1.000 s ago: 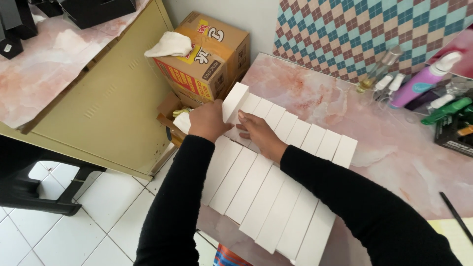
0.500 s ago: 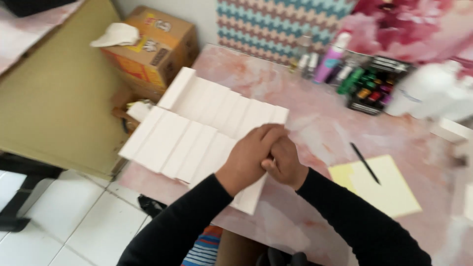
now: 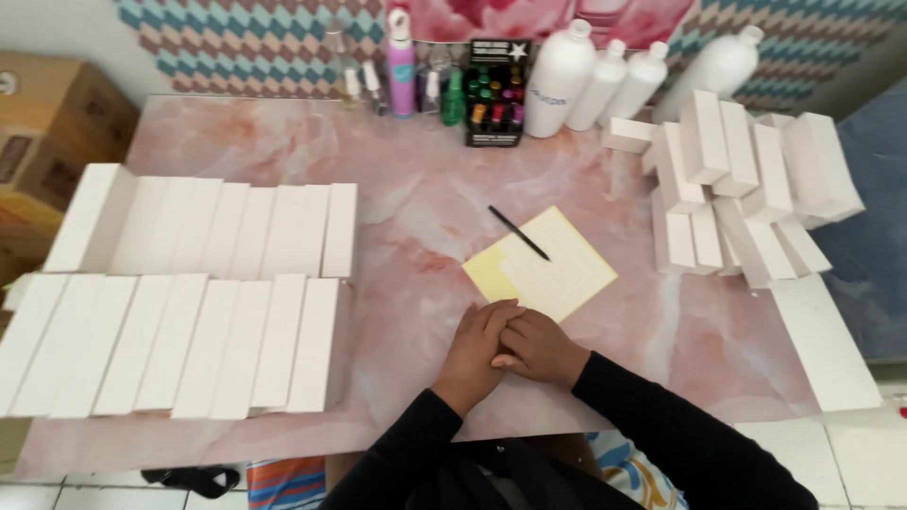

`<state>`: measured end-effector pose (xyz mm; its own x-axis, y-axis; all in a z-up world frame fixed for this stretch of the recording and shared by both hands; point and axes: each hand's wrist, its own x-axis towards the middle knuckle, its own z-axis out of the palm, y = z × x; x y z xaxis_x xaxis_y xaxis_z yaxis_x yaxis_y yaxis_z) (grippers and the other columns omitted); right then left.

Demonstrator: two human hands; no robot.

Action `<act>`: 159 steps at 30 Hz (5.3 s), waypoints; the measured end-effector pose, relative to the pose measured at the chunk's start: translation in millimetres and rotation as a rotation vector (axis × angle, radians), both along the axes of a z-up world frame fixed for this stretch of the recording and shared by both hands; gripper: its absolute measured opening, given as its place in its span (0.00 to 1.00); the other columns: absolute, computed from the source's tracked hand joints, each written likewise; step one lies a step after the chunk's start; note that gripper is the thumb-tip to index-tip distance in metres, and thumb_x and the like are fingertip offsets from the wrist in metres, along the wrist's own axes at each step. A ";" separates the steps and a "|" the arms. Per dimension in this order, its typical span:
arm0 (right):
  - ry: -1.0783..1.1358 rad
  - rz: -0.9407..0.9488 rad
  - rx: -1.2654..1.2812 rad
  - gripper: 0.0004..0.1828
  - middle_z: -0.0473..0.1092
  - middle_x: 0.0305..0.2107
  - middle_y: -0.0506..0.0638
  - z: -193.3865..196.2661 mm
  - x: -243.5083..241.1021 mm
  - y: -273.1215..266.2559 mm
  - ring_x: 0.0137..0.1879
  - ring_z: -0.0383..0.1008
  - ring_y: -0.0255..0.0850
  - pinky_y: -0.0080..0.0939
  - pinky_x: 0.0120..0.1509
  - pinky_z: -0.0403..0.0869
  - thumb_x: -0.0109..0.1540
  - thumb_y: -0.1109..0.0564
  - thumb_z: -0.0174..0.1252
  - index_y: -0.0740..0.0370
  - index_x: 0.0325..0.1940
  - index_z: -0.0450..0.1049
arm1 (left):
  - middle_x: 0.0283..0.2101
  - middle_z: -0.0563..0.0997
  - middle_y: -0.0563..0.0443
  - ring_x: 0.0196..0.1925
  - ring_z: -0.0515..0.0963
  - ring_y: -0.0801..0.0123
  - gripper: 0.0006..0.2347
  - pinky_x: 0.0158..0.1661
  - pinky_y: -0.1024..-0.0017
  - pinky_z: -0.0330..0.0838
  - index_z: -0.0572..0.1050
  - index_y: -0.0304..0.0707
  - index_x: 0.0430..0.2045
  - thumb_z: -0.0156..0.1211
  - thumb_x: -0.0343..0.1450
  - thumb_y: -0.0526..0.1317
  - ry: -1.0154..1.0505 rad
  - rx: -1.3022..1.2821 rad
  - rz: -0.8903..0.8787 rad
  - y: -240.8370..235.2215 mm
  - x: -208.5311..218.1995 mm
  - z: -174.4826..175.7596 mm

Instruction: The person assembles small white cardboard boxes by folding and tucking the flaps. They also write on a yellow notepad with a black pen and place the assembled boxes into a larger cardboard box.

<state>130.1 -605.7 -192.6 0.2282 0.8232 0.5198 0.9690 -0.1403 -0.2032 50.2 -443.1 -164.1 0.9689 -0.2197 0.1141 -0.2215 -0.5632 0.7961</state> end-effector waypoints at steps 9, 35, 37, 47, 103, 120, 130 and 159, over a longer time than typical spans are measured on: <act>0.107 -0.021 0.024 0.25 0.68 0.26 0.56 9.9 -7.0 2.2 0.33 0.72 0.54 0.53 0.40 0.73 0.71 0.38 0.48 0.62 0.36 0.72 | 0.66 0.68 0.46 0.72 0.65 0.56 0.31 0.73 0.47 0.35 0.60 0.52 0.65 0.68 0.66 0.43 0.089 0.065 -0.009 -2.1 5.6 -23.4; -0.101 -0.542 0.568 0.18 0.70 0.30 0.59 51.3 145.6 -130.3 0.36 0.72 0.60 0.57 0.41 0.70 0.72 0.50 0.47 0.66 0.41 0.75 | 0.56 0.76 0.45 0.61 0.77 0.51 0.20 0.58 0.60 0.74 0.73 0.39 0.58 0.53 0.74 0.50 -0.371 -0.574 -0.126 -161.1 206.8 50.8; -0.139 -0.615 0.602 0.16 0.72 0.33 0.59 80.1 164.1 -145.6 0.38 0.73 0.60 0.56 0.45 0.71 0.72 0.54 0.46 0.67 0.44 0.75 | 0.57 0.76 0.46 0.62 0.76 0.52 0.16 0.59 0.61 0.73 0.71 0.42 0.61 0.56 0.77 0.40 -0.376 -0.547 -0.114 -180.9 232.8 55.5; -0.028 -1.247 0.152 0.26 0.61 0.69 0.64 61.8 218.2 -182.3 0.81 0.39 0.64 0.74 0.75 0.22 0.68 0.59 0.61 0.54 0.71 0.69 | 0.77 0.51 0.34 0.81 0.36 0.47 0.30 0.74 0.48 0.24 0.46 0.43 0.76 0.36 0.78 0.54 0.280 -0.521 -0.124 -219.8 291.8 70.8; 0.205 -0.104 -0.011 0.18 0.72 0.56 0.58 6.3 -25.8 50.4 0.65 0.71 0.56 0.55 0.68 0.70 0.67 0.49 0.57 0.59 0.58 0.75 | 0.75 0.59 0.40 0.76 0.56 0.54 0.19 0.74 0.56 0.40 0.74 0.45 0.61 0.56 0.74 0.30 -0.102 -0.523 0.585 58.7 10.7 -15.0; 0.386 -0.073 0.109 0.11 0.77 0.43 0.55 14.4 -21.3 49.5 0.56 0.77 0.56 0.55 0.61 0.75 0.67 0.52 0.58 0.61 0.46 0.79 | 0.76 0.49 0.33 0.77 0.50 0.47 0.18 0.73 0.53 0.45 0.73 0.35 0.59 0.60 0.73 0.31 -0.282 -0.270 0.489 55.4 14.6 -28.0; 0.682 -0.163 0.280 0.13 0.77 0.46 0.57 27.6 -16.2 46.3 0.57 0.78 0.57 0.57 0.60 0.75 0.63 0.61 0.62 0.65 0.52 0.79 | 0.76 0.52 0.35 0.77 0.46 0.37 0.16 0.71 0.45 0.46 0.77 0.38 0.54 0.56 0.72 0.25 -0.365 -0.161 0.378 52.0 12.6 -19.4; 0.121 -0.806 -0.063 0.09 0.74 0.34 0.50 -34.0 102.6 -35.9 0.44 0.76 0.48 0.43 0.47 0.73 0.69 0.55 0.58 0.57 0.52 0.78 | 0.65 0.71 0.54 0.72 0.63 0.39 0.15 0.66 0.26 0.32 0.76 0.70 0.48 0.65 0.67 0.48 -0.620 0.516 0.417 33.9 5.0 -68.8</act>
